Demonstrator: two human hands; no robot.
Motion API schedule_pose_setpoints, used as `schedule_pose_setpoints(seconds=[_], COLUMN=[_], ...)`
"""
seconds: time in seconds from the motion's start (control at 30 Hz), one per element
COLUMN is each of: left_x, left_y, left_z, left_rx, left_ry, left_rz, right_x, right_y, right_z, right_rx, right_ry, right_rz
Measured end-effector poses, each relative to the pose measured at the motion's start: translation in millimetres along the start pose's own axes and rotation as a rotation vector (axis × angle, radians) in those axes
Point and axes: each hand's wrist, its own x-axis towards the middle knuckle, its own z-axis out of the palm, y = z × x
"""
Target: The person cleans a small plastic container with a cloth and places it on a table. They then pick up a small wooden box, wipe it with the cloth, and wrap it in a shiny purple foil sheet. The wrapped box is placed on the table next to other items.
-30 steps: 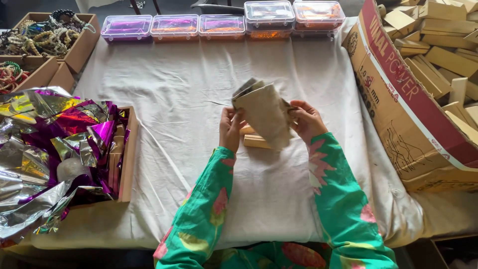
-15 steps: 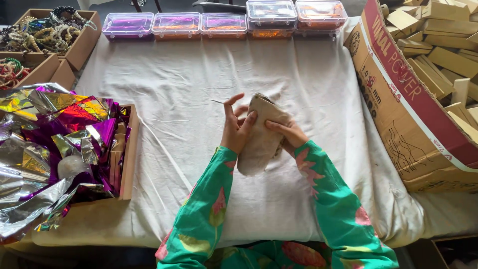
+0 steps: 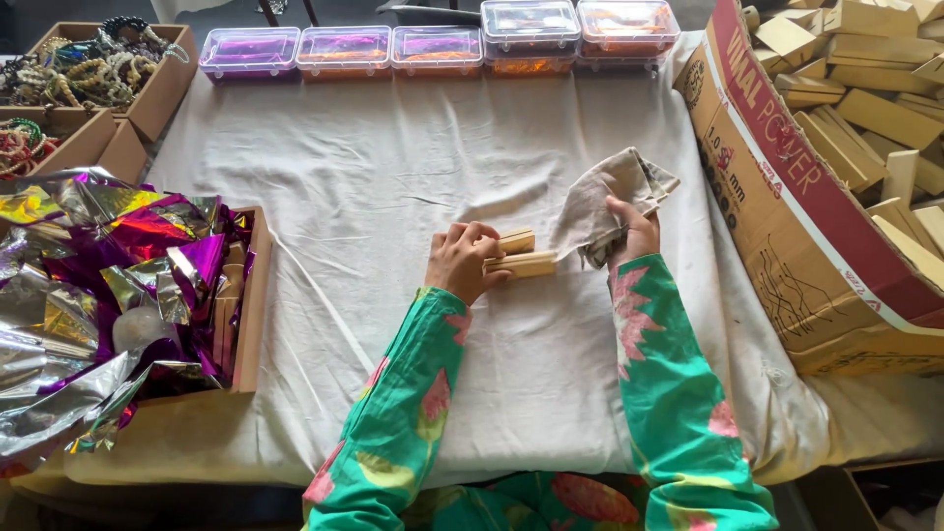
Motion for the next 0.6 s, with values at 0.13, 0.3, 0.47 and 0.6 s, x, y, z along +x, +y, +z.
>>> schedule_pose_setpoints(seconds=[0.13,0.3,0.47,0.6], left_x=[-2.6,1.7,7.8,4.3], left_y=[5.5,23.5,-6.5,1.7], left_z=[10.6,17.8,43.0,28.7], left_rx=[0.015,-0.337,-0.700,-0.878], left_ry=[0.072,0.092,0.131,0.087], left_rz=[-0.024,-0.365,-0.501,-0.537], right_x=[19.4,63.5,-58.2,-63.5], right_y=[15.3,49.2,19.8,20.8], right_z=[-25.2,-73.0,52.2,54.1], right_rx=[-0.141,-0.487,-1.353,-1.344], right_ry=[-0.016,-0.275,-0.715,-0.942], right_rz=[-0.078,-0.358,-0.883,-0.631])
